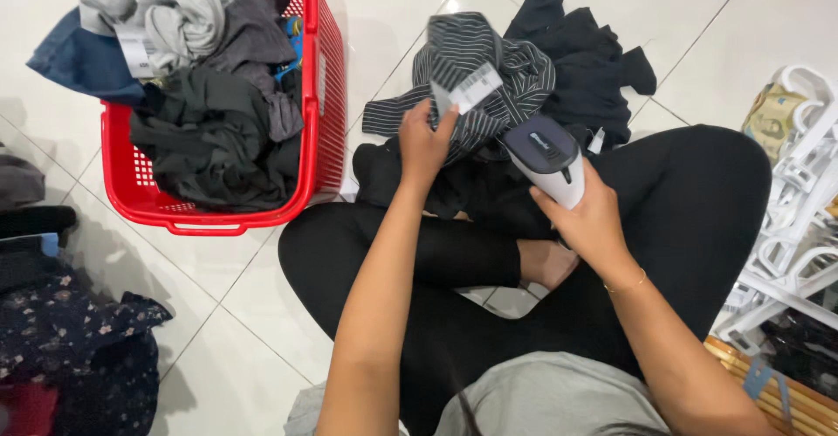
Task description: The person scans barcode tags on various articles of clothing using a handheld scanner, moving items between a red basket and a pile on the floor.
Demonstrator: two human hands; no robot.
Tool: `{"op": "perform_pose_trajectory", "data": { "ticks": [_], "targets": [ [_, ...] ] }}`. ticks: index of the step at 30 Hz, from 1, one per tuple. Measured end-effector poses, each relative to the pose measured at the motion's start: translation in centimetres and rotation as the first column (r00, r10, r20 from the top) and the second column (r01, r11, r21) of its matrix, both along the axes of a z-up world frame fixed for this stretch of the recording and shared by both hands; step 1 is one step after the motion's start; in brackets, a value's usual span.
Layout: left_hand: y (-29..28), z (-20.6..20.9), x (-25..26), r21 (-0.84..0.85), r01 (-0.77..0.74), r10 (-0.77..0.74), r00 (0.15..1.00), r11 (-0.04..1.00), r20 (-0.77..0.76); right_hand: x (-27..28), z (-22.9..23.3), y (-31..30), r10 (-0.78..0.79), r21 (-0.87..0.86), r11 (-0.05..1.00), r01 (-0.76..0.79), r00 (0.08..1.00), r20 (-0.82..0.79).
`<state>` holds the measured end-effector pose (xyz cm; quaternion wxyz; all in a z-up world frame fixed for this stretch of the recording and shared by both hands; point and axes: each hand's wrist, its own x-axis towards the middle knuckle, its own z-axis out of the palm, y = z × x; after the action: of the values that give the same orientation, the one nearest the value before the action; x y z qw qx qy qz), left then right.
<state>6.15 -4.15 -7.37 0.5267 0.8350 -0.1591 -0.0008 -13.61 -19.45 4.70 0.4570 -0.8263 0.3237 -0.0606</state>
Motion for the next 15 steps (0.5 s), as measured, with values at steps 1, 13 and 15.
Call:
{"op": "perform_pose_trajectory", "data": {
  "ticks": [1,13,15],
  "targets": [
    [0.0,0.1,0.4,0.002,0.002,-0.002,1.000,1.000,0.000,0.0,-0.3,-0.6,-0.002,0.002,1.000,0.002,1.000,0.000],
    [-3.0,5.3,-0.9,0.004,-0.187,0.182,0.961,0.982,0.210,-3.1,-7.2,-5.4,-0.139,0.498,0.866,-0.044,0.936,0.325],
    [-4.6,5.3,-1.0,0.283,-0.048,-0.032,0.962,0.958,0.272,-2.8,-5.2,-5.0,-0.206,0.556,0.830,0.038,0.948,0.243]
  ]
}}
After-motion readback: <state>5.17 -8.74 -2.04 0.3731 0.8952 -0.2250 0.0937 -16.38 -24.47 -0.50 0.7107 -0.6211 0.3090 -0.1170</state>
